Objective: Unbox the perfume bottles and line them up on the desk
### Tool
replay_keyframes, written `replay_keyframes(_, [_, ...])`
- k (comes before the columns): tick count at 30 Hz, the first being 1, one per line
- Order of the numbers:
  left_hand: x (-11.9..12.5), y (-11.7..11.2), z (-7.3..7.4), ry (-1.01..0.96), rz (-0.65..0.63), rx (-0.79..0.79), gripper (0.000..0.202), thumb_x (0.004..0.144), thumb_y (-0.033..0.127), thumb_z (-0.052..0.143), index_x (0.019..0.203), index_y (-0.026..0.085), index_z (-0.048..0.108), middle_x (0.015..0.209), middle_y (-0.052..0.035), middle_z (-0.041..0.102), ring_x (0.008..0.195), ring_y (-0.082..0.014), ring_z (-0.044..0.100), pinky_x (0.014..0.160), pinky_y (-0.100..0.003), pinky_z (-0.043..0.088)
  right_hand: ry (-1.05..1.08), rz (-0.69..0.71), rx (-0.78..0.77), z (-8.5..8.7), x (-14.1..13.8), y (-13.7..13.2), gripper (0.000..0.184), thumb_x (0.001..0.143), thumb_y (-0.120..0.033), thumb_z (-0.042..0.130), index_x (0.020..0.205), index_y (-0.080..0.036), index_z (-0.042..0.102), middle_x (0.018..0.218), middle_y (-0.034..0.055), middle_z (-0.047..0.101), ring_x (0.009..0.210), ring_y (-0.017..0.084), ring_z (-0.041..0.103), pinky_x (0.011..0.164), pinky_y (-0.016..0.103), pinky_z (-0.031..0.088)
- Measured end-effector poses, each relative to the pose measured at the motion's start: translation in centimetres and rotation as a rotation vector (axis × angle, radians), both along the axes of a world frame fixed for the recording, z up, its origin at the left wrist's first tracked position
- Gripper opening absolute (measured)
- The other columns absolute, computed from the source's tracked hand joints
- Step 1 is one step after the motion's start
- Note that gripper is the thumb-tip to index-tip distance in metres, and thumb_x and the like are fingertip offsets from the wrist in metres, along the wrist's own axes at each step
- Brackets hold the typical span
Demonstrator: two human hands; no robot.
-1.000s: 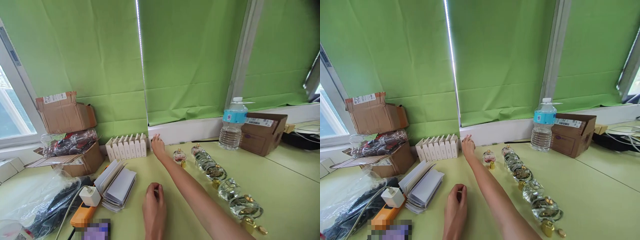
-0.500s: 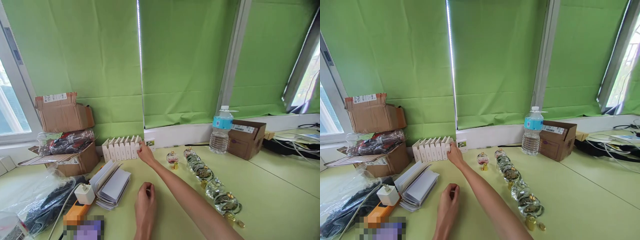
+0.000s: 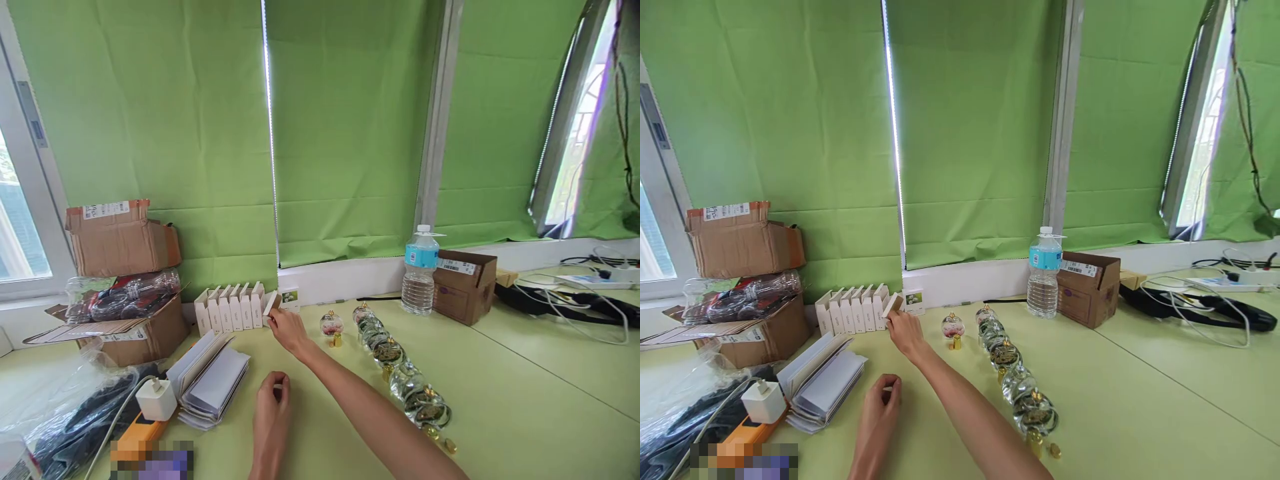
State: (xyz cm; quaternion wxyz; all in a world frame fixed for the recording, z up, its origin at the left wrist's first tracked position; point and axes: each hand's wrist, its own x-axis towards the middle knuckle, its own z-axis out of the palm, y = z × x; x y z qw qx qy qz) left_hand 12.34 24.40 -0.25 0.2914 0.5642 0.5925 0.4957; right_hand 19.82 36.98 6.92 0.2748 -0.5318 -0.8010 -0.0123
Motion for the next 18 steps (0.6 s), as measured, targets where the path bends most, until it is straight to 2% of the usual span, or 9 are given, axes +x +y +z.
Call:
replay_keyframes(3, [-0.4,0.2,-0.1,-0.04,0.086,0.03,0.04,0.078,0.043,0.05,0.105,0.014,0.055,0.097,-0.0107,0.063,0.067,-0.0187,0.06,0.065,-0.032,0.045,0.002,0.016,0.035,-0.4,0.8,-2.8,0.02,0.093,-0.03,0.045,0.096,-0.02,0.062,0.095,0.0056,0.07,0.086,0.02,0.064,0.066,0.027,0.035])
replay_keyframes(6, [-0.6,0.2,-0.2,-0.074,0.171,0.052,0.057,0.077,0.041,0.051,0.125,0.011,0.041,0.122,-0.0174,0.051,0.067,-0.0165,0.06,0.072,-0.036,0.047,0.005,0.053,0.068,-0.8,1.7,-6.0,0.023,0.093,-0.031,0.044,0.089,-0.021,0.063,0.087,0.0031,0.071,0.078,0.017,0.064,0.062,0.026,0.033])
replay_keyframes(8, [-0.6,0.0,0.0,-0.088,0.199,0.061,0.067,0.077,0.04,0.053,0.134,0.011,0.032,0.128,-0.019,0.045,0.064,-0.0146,0.059,0.074,-0.036,0.047,0.009,0.082,0.081,-0.9,2.4,-8.0,0.024,0.094,-0.031,0.043,0.086,-0.021,0.063,0.084,0.0015,0.071,0.075,0.016,0.063,0.062,0.025,0.032])
replay_keyframes(10, [-0.5,-0.4,0.3,-0.088,0.197,0.072,0.074,0.077,0.04,0.056,0.139,0.013,0.027,0.127,-0.0174,0.046,0.063,-0.014,0.057,0.072,-0.035,0.047,0.02,0.103,0.084,-0.9,3.0,-9.7,0.025,0.094,-0.031,0.042,0.084,-0.021,0.063,0.081,0.0014,0.071,0.072,0.016,0.063,0.062,0.025,0.032])
replay_keyframes(12, [-0.5,-0.8,0.7,-0.075,0.141,0.078,0.069,0.077,0.04,0.056,0.137,0.014,0.033,0.114,-0.0126,0.055,0.063,-0.0149,0.055,0.067,-0.033,0.045,0.062,0.136,0.081,-0.6,3.7,-10.9,0.027,0.095,-0.031,0.042,0.082,-0.021,0.064,0.077,0.0016,0.071,0.068,0.015,0.062,0.062,0.025,0.033])
replay_keyframes(15, [-0.5,-1.1,1.2,-0.063,0.02,0.07,0.048,0.079,0.044,0.055,0.119,0.017,0.053,0.09,-0.0052,0.063,0.061,-0.015,0.053,0.06,-0.028,0.041,0.195,0.241,0.056,0.2,4.5,-11.9,0.025,0.094,-0.029,0.043,0.086,-0.021,0.066,0.074,0.0012,0.07,0.064,0.014,0.06,0.061,0.024,0.036])
replay_keyframes(18, [-0.5,-1.3,1.4,-0.064,-0.026,0.055,0.037,0.08,0.045,0.057,0.104,0.017,0.059,0.079,-0.0017,0.063,0.058,-0.0131,0.051,0.056,-0.025,0.038,0.345,0.327,0.038,1.3,5.0,-12.4,0.023,0.092,-0.028,0.045,0.103,-0.022,0.065,0.086,0.0018,0.071,0.068,0.014,0.06,0.065,0.024,0.041])
